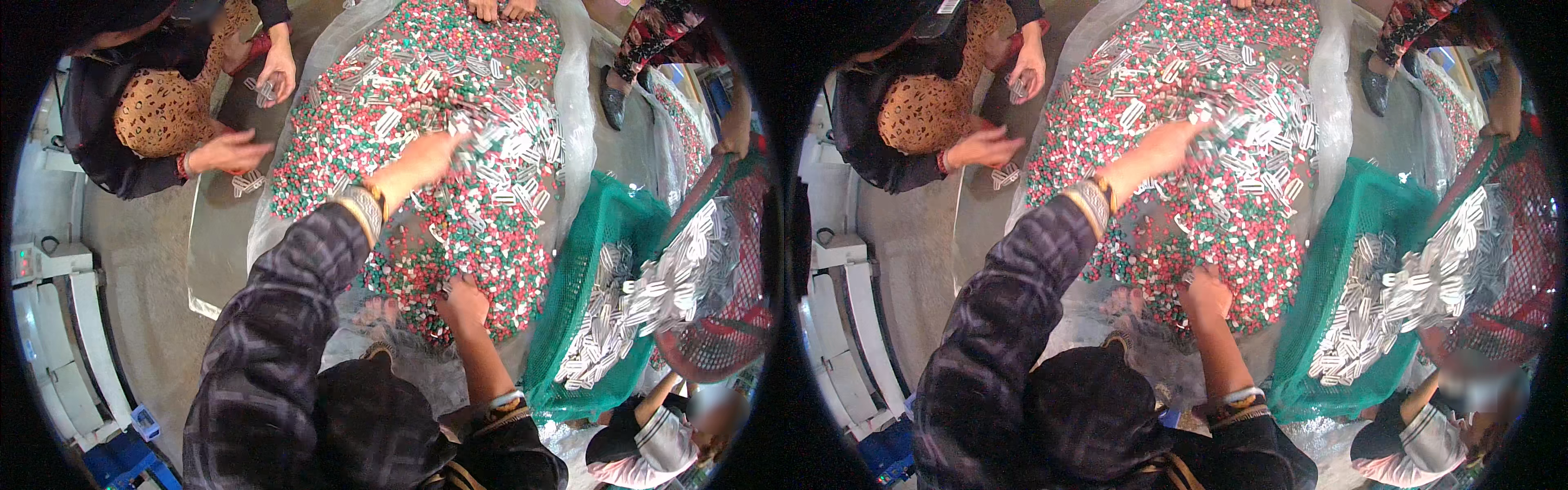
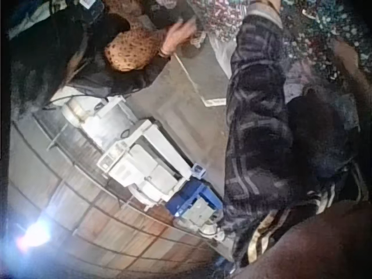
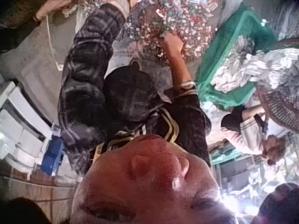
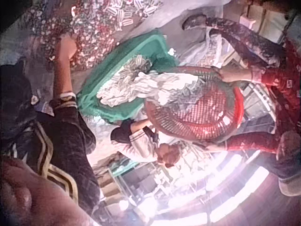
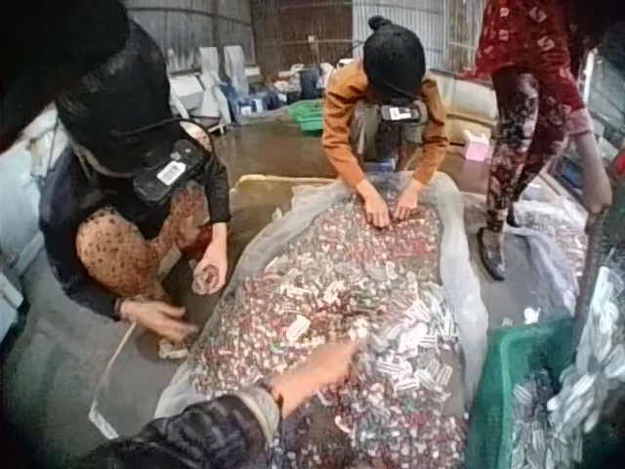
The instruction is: The person sorts through a large pile of hair clips on the floor, picking up and organizing several silver and green clips by hand.
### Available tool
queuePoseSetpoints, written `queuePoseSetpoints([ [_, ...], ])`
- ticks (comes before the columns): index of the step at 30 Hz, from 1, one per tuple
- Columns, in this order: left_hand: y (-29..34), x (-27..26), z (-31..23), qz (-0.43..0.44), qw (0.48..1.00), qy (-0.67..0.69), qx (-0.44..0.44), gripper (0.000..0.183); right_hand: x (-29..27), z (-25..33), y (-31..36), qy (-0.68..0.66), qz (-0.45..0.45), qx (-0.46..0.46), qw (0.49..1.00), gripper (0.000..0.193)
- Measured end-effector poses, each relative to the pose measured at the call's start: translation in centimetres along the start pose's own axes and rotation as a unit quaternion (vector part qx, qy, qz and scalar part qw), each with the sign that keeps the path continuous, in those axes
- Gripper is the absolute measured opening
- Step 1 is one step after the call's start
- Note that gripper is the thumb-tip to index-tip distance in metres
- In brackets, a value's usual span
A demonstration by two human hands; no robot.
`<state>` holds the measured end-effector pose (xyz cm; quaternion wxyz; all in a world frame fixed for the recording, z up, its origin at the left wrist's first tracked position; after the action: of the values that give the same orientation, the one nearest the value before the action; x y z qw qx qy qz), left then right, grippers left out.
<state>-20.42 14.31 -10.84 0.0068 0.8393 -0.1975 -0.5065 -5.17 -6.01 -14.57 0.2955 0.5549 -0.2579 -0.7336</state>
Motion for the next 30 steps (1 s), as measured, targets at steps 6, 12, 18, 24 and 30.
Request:
queuePoseSetpoints([
  [6,-0.4,0.6,-2.2,0.154,0.988,0.034,-0.011,0.047,-2.1,-5.0,1.2,-0.186,-0.089,0.058,0.977,0.041],
  [12,-10.9,-3.1,0.7,-0.088,0.995,-0.051,-0.017,0.046,-2.9,-5.6,1.4,-0.286,-0.132,0.007,0.949,0.046],
  [18,-6.5,3.2,-6.6,0.047,0.966,-0.171,0.188,0.026,-5.1,-8.7,1.8,-0.343,-0.227,0.075,0.908,0.030],
  [24,4.5,4.9,-9.0,0.200,0.961,-0.089,0.171,0.030,-3.8,-15.4,0.5,-0.520,-0.290,0.087,0.799,0.016],
  [30,-1.8,0.3,-6.0,0.038,0.994,-0.062,0.088,0.048,-3.1,-15.6,1.6,-0.507,-0.349,0.044,0.787,0.016],
])
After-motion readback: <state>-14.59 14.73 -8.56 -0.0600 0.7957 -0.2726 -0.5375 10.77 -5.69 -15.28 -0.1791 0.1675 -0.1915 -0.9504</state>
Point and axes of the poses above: each hand's wrist, its own y-axis away from the middle knuckle, its own x-axis out of the palm, z = x × y, the point moved 7 cm from there along -y, towards the middle knuckle, and after that the axes turned 7 degrees about z, right-handed, at the moved point
